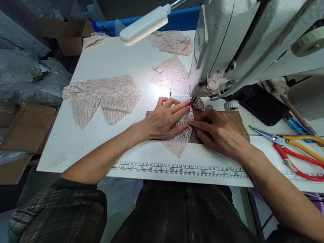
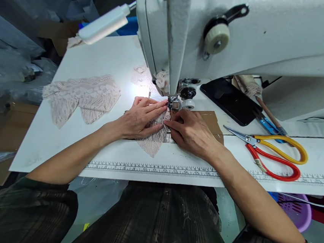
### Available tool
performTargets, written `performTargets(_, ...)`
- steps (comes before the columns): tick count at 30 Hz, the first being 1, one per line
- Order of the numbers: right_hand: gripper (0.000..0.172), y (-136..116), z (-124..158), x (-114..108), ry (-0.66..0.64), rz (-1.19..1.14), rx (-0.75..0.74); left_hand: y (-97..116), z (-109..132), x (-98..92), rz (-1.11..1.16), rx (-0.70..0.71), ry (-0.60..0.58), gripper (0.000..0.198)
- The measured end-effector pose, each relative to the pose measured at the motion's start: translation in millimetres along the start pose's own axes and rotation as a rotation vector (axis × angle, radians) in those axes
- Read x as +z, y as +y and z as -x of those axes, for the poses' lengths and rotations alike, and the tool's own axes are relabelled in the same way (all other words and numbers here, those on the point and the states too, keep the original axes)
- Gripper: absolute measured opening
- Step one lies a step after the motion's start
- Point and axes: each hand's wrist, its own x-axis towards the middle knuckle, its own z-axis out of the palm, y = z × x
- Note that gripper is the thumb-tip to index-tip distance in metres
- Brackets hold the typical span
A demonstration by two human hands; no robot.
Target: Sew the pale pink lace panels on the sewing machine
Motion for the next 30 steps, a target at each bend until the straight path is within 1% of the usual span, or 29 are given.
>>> performTargets(5, 0.029, 1.9, 0.5, 1.1, 0.023, -0.01, -0.012, 2.3, -1.2, 0.8, -0.008, -0.022, -0.011, 0.05)
performTargets(9, 0.029, 3.5, 1.7, 0.7, 0.025, 0.0, -0.022, 5.7, -2.1, 0.6, -0.069, -0.024, -0.036, 0.05)
performTargets(12, 0.03, 4.8, 2.6, 0.5, 0.009, 0.01, -0.03, 8.6, -2.5, 0.7, -0.119, -0.032, -0.01, 0.052)
performTargets(14, 0.031, 5.5, 2.8, 0.5, 0.005, 0.019, -0.041, 9.6, -3.1, 0.8, -0.113, -0.013, 0.005, 0.049)
performTargets(17, 0.031, 5.3, 2.0, 0.2, 0.006, 0.033, -0.055, 8.9, -4.0, 0.5, -0.074, 0.027, -0.003, 0.04)
performTargets(19, 0.031, 4.2, 0.7, -0.5, 0.009, 0.041, -0.052, 7.8, -4.3, -0.3, -0.071, 0.039, -0.009, 0.039)
performTargets(24, 0.031, 1.1, -1.7, -1.3, 0.008, 0.066, -0.036, 6.2, -3.7, -2.7, -0.113, 0.062, -0.024, 0.041)
performTargets(30, 0.032, -1.9, -2.2, 0.9, 0.003, 0.119, 0.001, 6.6, -3.0, -1.2, -0.171, 0.051, -0.021, 0.046)
